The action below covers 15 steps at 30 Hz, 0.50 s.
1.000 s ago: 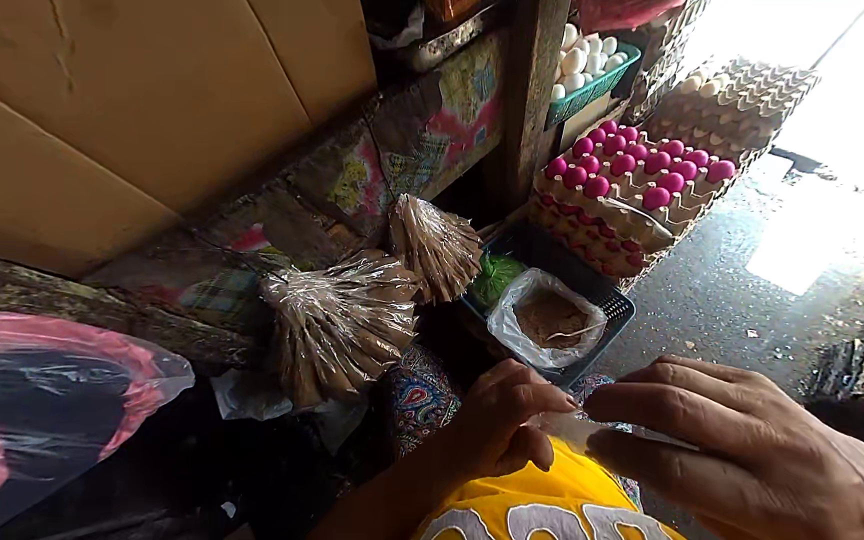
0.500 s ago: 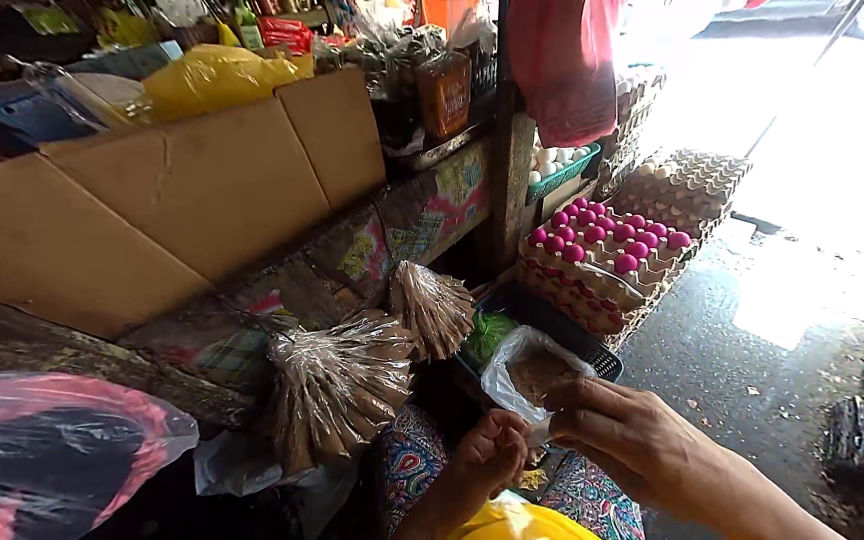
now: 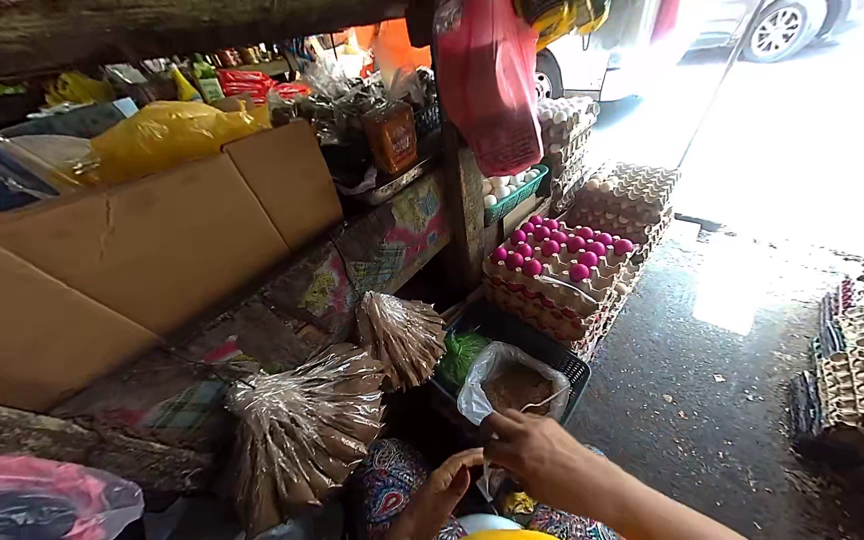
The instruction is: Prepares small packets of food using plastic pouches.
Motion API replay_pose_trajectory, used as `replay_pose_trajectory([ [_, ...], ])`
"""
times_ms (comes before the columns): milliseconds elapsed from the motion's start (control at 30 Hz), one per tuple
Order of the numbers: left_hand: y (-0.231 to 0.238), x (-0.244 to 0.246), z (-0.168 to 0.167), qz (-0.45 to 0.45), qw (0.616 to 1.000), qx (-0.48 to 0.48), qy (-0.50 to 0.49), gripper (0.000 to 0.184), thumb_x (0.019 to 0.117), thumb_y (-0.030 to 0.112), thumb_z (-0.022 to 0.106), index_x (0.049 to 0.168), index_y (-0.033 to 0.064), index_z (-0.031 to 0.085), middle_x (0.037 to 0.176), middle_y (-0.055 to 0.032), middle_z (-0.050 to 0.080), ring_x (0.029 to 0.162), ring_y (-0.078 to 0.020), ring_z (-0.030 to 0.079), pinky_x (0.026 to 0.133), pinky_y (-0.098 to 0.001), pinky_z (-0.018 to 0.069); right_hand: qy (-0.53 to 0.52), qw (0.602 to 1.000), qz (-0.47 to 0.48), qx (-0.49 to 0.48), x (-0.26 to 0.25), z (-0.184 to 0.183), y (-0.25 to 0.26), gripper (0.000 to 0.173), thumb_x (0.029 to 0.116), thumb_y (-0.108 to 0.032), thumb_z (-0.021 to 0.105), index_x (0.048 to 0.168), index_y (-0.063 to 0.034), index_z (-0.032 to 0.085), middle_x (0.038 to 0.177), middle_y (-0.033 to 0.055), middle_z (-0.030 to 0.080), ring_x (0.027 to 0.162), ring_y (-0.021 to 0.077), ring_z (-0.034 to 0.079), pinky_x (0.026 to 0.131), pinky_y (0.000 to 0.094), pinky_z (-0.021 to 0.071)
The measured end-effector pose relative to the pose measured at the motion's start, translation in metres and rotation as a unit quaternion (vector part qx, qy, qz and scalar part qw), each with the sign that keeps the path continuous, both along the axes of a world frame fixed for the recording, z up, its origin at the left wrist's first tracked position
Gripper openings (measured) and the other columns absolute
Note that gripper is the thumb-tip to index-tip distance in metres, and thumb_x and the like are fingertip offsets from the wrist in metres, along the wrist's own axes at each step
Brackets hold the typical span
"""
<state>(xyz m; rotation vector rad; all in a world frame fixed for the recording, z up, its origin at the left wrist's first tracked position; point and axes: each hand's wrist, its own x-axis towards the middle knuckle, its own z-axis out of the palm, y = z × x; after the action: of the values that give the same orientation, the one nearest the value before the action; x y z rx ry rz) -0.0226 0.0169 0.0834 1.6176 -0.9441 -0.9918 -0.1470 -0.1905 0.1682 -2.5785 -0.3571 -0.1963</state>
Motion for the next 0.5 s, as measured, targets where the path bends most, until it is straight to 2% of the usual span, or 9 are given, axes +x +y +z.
replay_pose_trajectory([
  [33, -0.003, -0.005, 0.005, -0.005, 1.0, 0.007, -0.003, 0.056, 0.107, 0.032, 0.042, 0.143, -0.0103, 0.049, 0.15, -0.0196, 0.051, 0.14, -0.0174, 0.047, 0.118, -0.0358, 0.0355, 0.062, 0.998, 0.001, -0.006, 0.004, -0.006, 0.003, 0.014, 0.0971, -0.003, 0.061, 0.104, -0.0007, 0.073, 0.12, 0.0206, 0.066, 0.107, 0.0398, 0.066, 0.084, 0.0544, 0.0567],
  [67, -0.005, -0.011, 0.008, 0.0, 1.0, -0.005, 0.0, 0.055, 0.1066, 0.027, 0.041, 0.147, -0.0111, 0.043, 0.152, -0.0208, 0.047, 0.142, -0.0154, 0.044, 0.119, -0.0337, 0.0335, 0.107, 0.994, 0.001, -0.005, 0.006, -0.012, 0.004, 0.016, 0.0984, -0.003, 0.06, 0.108, 0.0001, 0.072, 0.124, 0.0217, 0.064, 0.112, 0.0415, 0.063, 0.087, 0.0561, 0.055],
  [100, -0.008, -0.016, 0.007, 0.011, 0.999, -0.031, 0.005, 0.054, 0.1066, 0.024, 0.041, 0.147, -0.0119, 0.043, 0.15, -0.0198, 0.05, 0.139, -0.0117, 0.046, 0.117, -0.0311, 0.0351, 0.133, 0.991, 0.001, -0.001, 0.007, -0.017, 0.004, 0.018, 0.0989, -0.002, 0.058, 0.111, -0.0001, 0.071, 0.125, 0.0221, 0.063, 0.114, 0.0422, 0.062, 0.088, 0.0565, 0.0544],
  [200, -0.02, -0.025, 0.003, 0.034, 0.995, -0.092, 0.024, 0.042, 0.1065, 0.016, 0.043, 0.137, -0.0114, 0.053, 0.133, -0.0105, 0.063, 0.123, -0.0033, 0.057, 0.11, -0.0271, 0.044, 0.122, 0.992, -0.011, 0.02, 0.005, -0.021, 0.0, 0.02, 0.1005, -0.006, 0.058, 0.114, -0.0031, 0.072, 0.124, 0.0203, 0.064, 0.115, 0.0398, 0.063, 0.089, 0.0537, 0.0552],
  [300, -0.032, -0.028, -0.001, 0.041, 0.993, -0.103, 0.037, 0.029, 0.1064, 0.016, 0.046, 0.118, -0.0026, 0.065, 0.104, 0.0046, 0.07, 0.099, 0.0011, 0.064, 0.096, -0.0243, 0.0514, 0.088, 0.995, -0.028, 0.048, -0.004, -0.018, -0.005, 0.017, 0.1012, -0.007, 0.058, 0.106, 0.0005, 0.072, 0.12, 0.0196, 0.065, 0.113, 0.0369, 0.064, 0.09, 0.0498, 0.0553],
  [333, -0.034, -0.028, -0.002, 0.036, 0.992, -0.108, 0.049, 0.028, 0.1064, 0.017, 0.046, 0.115, -0.0008, 0.066, 0.101, 0.0065, 0.07, 0.097, 0.001, 0.064, 0.095, -0.0245, 0.0521, 0.069, 0.995, -0.033, 0.062, -0.007, -0.018, -0.007, 0.016, 0.1007, -0.006, 0.058, 0.104, 0.001, 0.072, 0.117, 0.0192, 0.066, 0.112, 0.0356, 0.065, 0.09, 0.0486, 0.0557],
  [433, -0.039, -0.03, -0.008, 0.015, 0.981, -0.132, 0.143, 0.032, 0.1082, 0.026, 0.046, 0.121, 0.0031, 0.064, 0.11, 0.0045, 0.072, 0.107, -0.0062, 0.067, 0.103, -0.0337, 0.0521, -0.002, 0.992, -0.041, 0.12, -0.013, -0.025, -0.011, 0.012, 0.0979, -0.006, 0.061, 0.099, 0.0001, 0.072, 0.11, 0.0173, 0.068, 0.105, 0.0306, 0.067, 0.089, 0.0446, 0.0567],
  [500, -0.041, -0.034, -0.006, 0.006, 0.965, -0.151, 0.213, 0.033, 0.1085, 0.033, 0.048, 0.122, 0.0091, 0.066, 0.111, 0.0023, 0.074, 0.107, -0.0105, 0.069, 0.101, -0.0365, 0.0538, -0.04, 0.987, -0.048, 0.149, -0.015, -0.028, -0.014, 0.012, 0.0979, -0.008, 0.062, 0.099, -0.0022, 0.072, 0.11, 0.0148, 0.069, 0.103, 0.0262, 0.068, 0.089, 0.0403, 0.0574],
])
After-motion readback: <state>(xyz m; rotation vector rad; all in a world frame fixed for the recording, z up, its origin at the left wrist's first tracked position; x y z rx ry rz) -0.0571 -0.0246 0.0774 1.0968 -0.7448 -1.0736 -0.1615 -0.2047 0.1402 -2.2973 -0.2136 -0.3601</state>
